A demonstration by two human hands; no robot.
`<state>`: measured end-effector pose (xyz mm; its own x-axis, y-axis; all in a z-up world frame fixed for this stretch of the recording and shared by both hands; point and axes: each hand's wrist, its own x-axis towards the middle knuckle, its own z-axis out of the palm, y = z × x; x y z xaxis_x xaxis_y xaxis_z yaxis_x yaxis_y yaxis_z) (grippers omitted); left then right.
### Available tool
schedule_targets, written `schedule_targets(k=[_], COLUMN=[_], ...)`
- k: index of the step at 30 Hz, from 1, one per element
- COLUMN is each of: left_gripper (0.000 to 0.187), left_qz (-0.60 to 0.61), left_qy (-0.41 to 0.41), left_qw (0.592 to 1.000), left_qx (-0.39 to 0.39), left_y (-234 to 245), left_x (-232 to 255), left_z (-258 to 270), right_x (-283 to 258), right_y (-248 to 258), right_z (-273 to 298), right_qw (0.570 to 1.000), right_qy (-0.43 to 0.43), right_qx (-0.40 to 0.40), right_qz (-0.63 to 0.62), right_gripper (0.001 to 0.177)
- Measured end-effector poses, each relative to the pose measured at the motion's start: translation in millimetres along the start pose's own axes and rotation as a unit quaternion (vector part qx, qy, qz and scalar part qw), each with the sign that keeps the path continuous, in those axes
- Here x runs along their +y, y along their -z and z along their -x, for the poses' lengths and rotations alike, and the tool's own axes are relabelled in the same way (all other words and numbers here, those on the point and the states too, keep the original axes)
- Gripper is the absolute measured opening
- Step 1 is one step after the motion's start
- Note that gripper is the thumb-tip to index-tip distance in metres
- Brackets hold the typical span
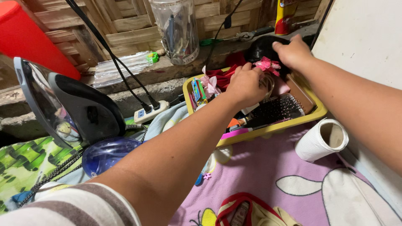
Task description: The person handles a black hairpiece, then places it into a yellow basket. They then open a small cloth pouch and remove two bottles of personal care products, placing them on the table.
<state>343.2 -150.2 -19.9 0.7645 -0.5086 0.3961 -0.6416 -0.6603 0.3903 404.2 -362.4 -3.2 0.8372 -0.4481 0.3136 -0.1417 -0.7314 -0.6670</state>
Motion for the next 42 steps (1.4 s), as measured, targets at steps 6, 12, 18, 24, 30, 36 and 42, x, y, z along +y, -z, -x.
schedule_targets(k=[6, 12, 18, 24, 30, 36, 42], left_gripper=[0.063, 0.057, 0.031, 0.035, 0.052, 0.075, 0.118], left_qz=[-0.037, -0.032, 0.015, 0.063, 0.238, 0.104, -0.083], left_qy=[0.018, 0.022, 0.022, 0.013, 0.237, 0.114, -0.025], left_qw=[0.999, 0.999, 0.999, 0.996, 0.895, 0.941, 0.989], left_qx=[-0.008, 0.012, -0.039, 0.067, 0.293, 0.301, 0.116], left_y=[-6.4, -11.9, 5.8, 25.4, 59.8, 62.7, 59.7], left_x=[-6.2, -9.8, -16.7, -42.1, -78.2, -74.7, -76.7], left_z=[-3.1, -12.1, -4.5, 1.3, 3.7, 24.1, 17.2], right_x=[-24.4, 3.2, 25.8, -34.1, -89.4, -97.0, -82.0], right_y=[-2.0, -27.6, -10.7, 19.3, -2.3, -63.6, -74.1], right_z=[-4.2, -45.7, -83.7, -75.5, -55.4, -44.7, -37.7], right_qw=[0.966, 0.878, 0.839, 0.791, 0.751, 0.802, 0.845], right_qy=[-0.104, -0.236, -0.212, -0.187, -0.141, -0.114, -0.145], right_qx=[-0.126, -0.279, -0.323, -0.33, -0.428, -0.471, -0.436], right_qz=[-0.201, -0.308, -0.383, -0.479, -0.482, -0.348, -0.274], right_gripper=[0.037, 0.038, 0.04, 0.041, 0.041, 0.041, 0.041])
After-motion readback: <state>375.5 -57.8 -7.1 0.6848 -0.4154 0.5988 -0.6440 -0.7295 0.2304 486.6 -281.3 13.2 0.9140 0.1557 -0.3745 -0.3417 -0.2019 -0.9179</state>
